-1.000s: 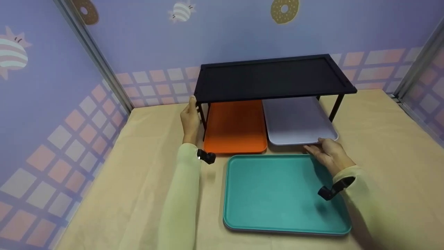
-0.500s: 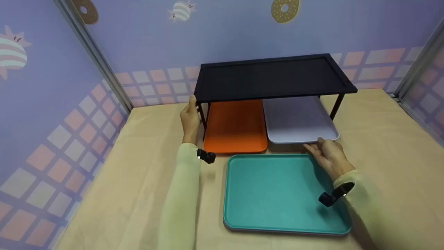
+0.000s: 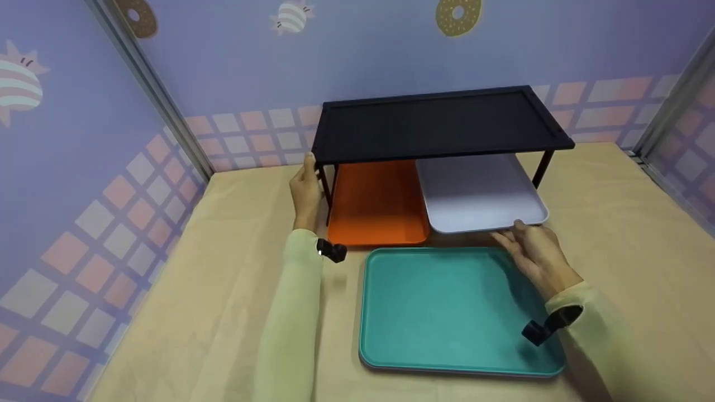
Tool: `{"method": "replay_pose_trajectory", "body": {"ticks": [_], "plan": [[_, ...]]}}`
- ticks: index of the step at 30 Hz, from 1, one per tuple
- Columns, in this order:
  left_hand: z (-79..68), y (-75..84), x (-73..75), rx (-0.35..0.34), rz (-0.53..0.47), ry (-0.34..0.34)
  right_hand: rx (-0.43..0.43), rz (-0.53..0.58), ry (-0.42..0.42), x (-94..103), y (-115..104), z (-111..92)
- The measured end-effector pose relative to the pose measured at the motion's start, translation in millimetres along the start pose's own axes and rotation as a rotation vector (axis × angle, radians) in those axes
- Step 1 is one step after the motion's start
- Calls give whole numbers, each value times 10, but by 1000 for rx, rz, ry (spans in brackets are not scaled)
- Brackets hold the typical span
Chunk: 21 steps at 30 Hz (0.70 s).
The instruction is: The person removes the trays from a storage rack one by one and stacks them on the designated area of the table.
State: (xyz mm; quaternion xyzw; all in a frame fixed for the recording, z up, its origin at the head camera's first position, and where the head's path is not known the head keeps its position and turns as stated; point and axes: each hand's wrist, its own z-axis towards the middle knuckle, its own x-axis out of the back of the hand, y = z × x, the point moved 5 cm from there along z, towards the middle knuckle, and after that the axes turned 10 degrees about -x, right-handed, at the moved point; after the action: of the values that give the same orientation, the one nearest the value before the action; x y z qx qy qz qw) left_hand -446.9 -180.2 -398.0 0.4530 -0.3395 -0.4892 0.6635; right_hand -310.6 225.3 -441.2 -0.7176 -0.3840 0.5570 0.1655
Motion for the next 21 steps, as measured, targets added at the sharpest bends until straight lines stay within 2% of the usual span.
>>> {"method": "replay_pose_trajectory", "body": {"ticks": [5,13,21], "plan": [[5,-4,-6,2,2,1,-1,-18,7,6,-15,-48],[11,17,-14,-26,-4,-1,7,-142,38,56,-36,-112],[16,5,0,-36,9,14,29,-183,18,99,-50,-169]]}}
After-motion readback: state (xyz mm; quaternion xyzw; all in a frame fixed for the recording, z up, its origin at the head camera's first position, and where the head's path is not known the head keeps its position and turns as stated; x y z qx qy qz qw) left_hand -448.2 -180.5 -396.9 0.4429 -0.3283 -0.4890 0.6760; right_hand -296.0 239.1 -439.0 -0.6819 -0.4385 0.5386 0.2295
